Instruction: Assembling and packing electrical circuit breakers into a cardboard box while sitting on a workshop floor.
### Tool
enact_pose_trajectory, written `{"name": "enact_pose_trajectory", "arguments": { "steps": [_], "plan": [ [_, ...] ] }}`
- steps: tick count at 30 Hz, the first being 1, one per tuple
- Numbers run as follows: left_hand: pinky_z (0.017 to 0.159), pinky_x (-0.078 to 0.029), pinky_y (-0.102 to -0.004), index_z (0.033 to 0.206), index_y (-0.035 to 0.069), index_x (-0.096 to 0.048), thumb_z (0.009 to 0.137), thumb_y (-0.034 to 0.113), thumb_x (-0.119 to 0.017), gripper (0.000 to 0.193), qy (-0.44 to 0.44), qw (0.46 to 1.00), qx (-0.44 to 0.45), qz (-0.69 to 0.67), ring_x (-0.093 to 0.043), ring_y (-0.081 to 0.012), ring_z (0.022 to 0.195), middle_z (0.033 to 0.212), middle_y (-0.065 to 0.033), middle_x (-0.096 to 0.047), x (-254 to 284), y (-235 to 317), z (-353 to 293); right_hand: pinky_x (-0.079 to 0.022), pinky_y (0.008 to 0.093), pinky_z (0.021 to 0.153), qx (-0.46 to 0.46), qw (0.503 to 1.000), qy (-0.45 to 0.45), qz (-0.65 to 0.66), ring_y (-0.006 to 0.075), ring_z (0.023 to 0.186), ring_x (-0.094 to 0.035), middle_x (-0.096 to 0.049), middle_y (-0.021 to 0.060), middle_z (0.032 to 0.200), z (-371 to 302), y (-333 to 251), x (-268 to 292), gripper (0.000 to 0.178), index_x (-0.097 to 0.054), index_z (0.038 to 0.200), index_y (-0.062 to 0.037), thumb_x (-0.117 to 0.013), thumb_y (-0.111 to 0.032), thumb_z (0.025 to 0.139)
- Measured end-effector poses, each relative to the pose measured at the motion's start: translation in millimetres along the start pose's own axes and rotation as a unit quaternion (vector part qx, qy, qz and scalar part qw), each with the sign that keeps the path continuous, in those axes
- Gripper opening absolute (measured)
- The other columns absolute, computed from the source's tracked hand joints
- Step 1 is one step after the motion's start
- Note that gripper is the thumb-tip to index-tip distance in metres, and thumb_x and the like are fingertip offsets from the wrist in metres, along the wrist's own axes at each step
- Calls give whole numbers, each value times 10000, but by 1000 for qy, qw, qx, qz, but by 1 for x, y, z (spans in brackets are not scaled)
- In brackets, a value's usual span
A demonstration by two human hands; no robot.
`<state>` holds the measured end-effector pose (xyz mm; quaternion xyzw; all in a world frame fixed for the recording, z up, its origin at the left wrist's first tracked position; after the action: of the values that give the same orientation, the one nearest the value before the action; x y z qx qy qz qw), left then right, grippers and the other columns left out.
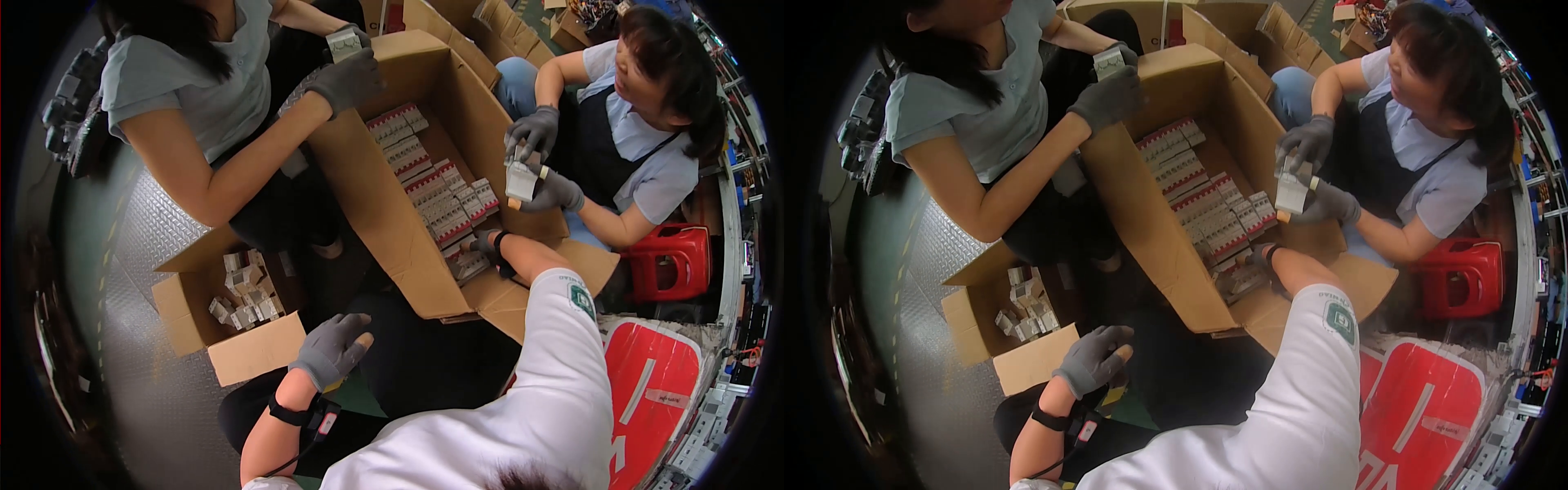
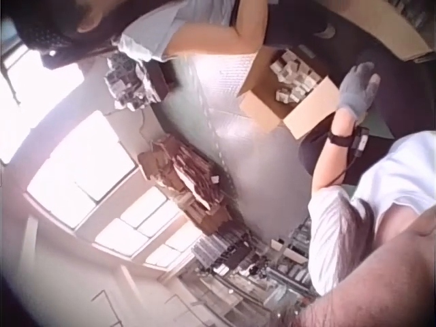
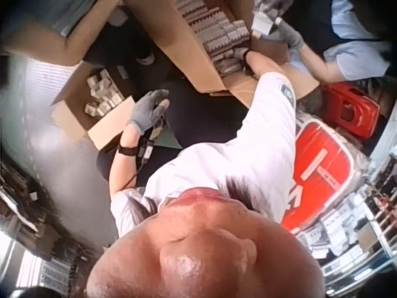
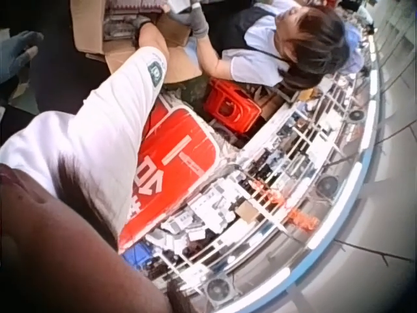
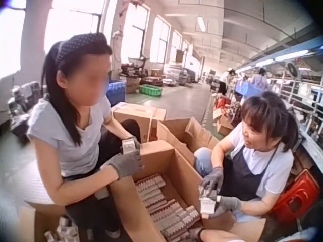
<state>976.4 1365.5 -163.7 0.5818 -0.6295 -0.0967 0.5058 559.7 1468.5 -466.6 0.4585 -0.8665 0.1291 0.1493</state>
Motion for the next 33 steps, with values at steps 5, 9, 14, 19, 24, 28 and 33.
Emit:
{"name": "enact_pose_trajectory", "arguments": {
  "steps": [5, 9, 14, 19, 24, 28, 33],
  "plan": [
    [886, -509, -411, 1225, 48, -648, 923, 341, -599, 424, 11, 1000, -2, 19, -650, -355, 1006, 1064, -179, -660, 0, -1, -3, -445, 431, 1061, 104, 991, 61, -51, 407, 1349, -476, -408, 257, 1525, -1, -2, 4, 741, -434, 1501, -182, -696, -394, 842],
    [902, -496, -428, 1226, 71, -647, 926, 382, -595, 436, 13, 1000, -5, 17, -632, -366, 1022, 1064, -174, -659, -1, -3, -2, -449, 435, 1045, -55, 961, -12, 270, 339, 1309, -531, -501, 244, 1464, -5, -5, -5, 891, -430, 1489, -31, -692, -531, 799],
    [877, -512, -401, 1203, 75, -663, 921, 376, -595, 418, 6, 999, -8, 48, -653, -340, 983, 1047, -156, -664, -5, -4, -4, -464, 507, 1008, -82, 924, 78, 366, 356, 1288, -538, -490, 216, 1479, -36, -17, 1, 717, -467, 1473, -72, -654, -410, 870],
    [911, -501, -406, 1227, 86, -653, 930, 397, -584, 436, -4, 997, 14, 77, -639, -345, 1033, 1090, -157, -668, -5, -7, -2, -480, 463, 970, -96, 965, 62, 238, 359, 1181, -606, -561, 243, 1398, -11, -8, 3, 771, -501, 1435, -11, -664, -467, 836],
    [970, -473, -423, 1261, 97, -638, 950, 400, -569, 439, -3, 996, 7, 86, -603, -356, 1124, 1157, -165, -655, -4, -4, 1, -494, 488, 832, -92, 976, -34, 196, 330, 969, -628, -647, 213, 1180, 16, 3, -3, 504, -639, 1269, -36, -637, -354, 878],
    [992, -460, -429, 1292, 106, -612, 956, 408, -564, 454, -24, 995, 22, 91, -587, -364, 1148, 1198, -164, -638, -6, -5, 2, -491, 485, 692, -84, 957, -41, 276, 313, 727, -603, -654, 170, 982, 5, 8, -2, 426, -630, 1204, -37, -650, -338, 903],
    [994, -454, -432, 1311, 108, -596, 959, 407, -558, 463, -26, 994, 14, 107, -581, -367, 1155, 1189, -163, -637, -8, -6, 5, -460, 444, 558, 20, 994, -109, 23, 284, 645, -585, -638, 192, 929, -13, -6, -8, 434, -612, 1200, -4, -655, -304, 890]
  ]
}}
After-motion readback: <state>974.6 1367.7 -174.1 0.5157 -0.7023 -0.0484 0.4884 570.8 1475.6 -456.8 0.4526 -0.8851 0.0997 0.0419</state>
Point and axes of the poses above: each hand's wrist, its own z-axis towards the middle knuckle, its own x-axis out of the back of the hand, y = z × x, the point moved 9 cm from there along z, towards the middle knuckle
